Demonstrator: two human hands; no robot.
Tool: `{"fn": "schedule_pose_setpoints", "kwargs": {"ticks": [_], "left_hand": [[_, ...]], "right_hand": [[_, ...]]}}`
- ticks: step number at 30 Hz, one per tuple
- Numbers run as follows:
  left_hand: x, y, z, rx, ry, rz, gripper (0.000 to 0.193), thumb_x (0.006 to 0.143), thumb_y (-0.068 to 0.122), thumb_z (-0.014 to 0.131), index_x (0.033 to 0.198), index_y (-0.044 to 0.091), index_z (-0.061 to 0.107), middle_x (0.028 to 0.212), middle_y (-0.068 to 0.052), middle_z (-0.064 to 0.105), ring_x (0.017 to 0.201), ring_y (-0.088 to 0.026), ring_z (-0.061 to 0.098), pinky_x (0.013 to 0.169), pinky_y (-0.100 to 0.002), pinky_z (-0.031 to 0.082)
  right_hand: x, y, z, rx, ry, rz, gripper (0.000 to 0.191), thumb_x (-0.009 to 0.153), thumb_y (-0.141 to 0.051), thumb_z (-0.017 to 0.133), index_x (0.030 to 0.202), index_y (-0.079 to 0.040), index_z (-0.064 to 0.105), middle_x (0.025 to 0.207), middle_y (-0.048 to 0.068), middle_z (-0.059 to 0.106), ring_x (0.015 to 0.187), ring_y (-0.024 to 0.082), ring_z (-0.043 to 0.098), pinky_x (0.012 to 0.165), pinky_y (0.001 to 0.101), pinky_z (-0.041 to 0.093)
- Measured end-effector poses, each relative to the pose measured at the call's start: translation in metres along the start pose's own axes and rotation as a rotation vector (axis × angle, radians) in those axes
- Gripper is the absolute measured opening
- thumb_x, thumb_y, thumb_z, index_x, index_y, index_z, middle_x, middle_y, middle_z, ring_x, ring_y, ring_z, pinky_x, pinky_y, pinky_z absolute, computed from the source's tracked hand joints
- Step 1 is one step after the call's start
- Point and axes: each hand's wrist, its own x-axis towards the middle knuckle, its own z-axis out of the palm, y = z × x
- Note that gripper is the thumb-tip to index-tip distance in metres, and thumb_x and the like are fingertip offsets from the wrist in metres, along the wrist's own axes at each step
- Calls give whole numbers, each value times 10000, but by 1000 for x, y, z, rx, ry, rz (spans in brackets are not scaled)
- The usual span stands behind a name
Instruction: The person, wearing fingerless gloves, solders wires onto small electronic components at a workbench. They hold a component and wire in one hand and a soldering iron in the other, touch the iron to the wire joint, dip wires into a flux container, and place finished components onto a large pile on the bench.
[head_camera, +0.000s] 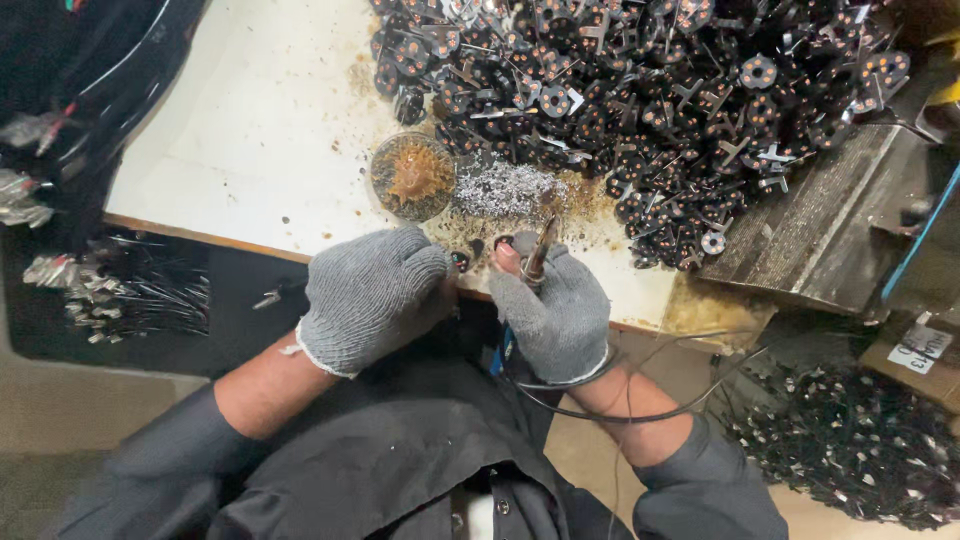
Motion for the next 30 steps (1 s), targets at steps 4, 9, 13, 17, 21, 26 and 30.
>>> {"fn": "schedule_pose_setpoints", "kwargs": {"ticks": [4, 9, 13, 17, 21, 26, 30], "left_hand": [[1, 1, 1, 25, -32, -17, 236, 830, 281, 769, 720, 165, 595, 687, -69, 553, 600, -291, 606, 506, -440, 449], [2, 2, 1, -12, 3, -8, 196, 810, 259, 750, 723, 171, 598, 696, -64, 563, 615, -281, 617, 518, -433, 457], [2, 3, 1, 25, -1, 8, 235, 834, 273, 772, 733, 164, 590, 708, -66, 552, 625, -283, 608, 526, -427, 451], [1, 3, -1, -7, 11, 32, 209, 830, 247, 780, 758, 166, 602, 716, -58, 546, 624, -270, 602, 525, -416, 444], [2, 2, -1, -79, 16, 16, 174, 814, 218, 782, 787, 164, 619, 723, -56, 545, 630, -274, 600, 533, -418, 441], [2, -2, 0, -98, -19, 20, 147, 814, 228, 798, 819, 184, 657, 697, -52, 543, 607, -278, 594, 517, -421, 437], [-1, -7, 2, -111, -43, 40, 174, 840, 240, 815, 832, 178, 652, 707, -47, 555, 610, -279, 597, 518, -422, 439]], "right_hand": [[-7, -4, 0, 88, -112, 187, 150, 903, -109, 704, 1043, -58, 691, 991, 237, 706, 842, 361, 685, 698, 412, 580], [-6, -18, 17, 1365, 369, 1177, 245, 845, 12, 697, 1083, -45, 683, 1019, 165, 762, 887, 241, 736, 772, 332, 614], [-5, -26, 37, 565, 449, 635, 196, 893, -139, 740, 1059, -57, 678, 958, 65, 745, 890, 225, 737, 800, 331, 600], [-2, -27, 28, 144, 430, 397, 98, 918, -104, 830, 925, -83, 735, 972, 56, 766, 1028, 283, 726, 899, 361, 581], [4, -26, 9, 486, 298, 496, 405, 750, -211, 930, 1077, -45, 756, 1017, 89, 769, 968, 279, 715, 868, 354, 559], [9, -24, 12, 321, 252, 357, 317, 815, -260, 885, 1066, -110, 761, 1082, 106, 757, 1083, 323, 689, 942, 382, 564], [3, -23, 16, 275, 239, 355, 389, 814, -362, 889, 1101, -120, 787, 1105, 142, 723, 1052, 297, 692, 913, 373, 559]]}}
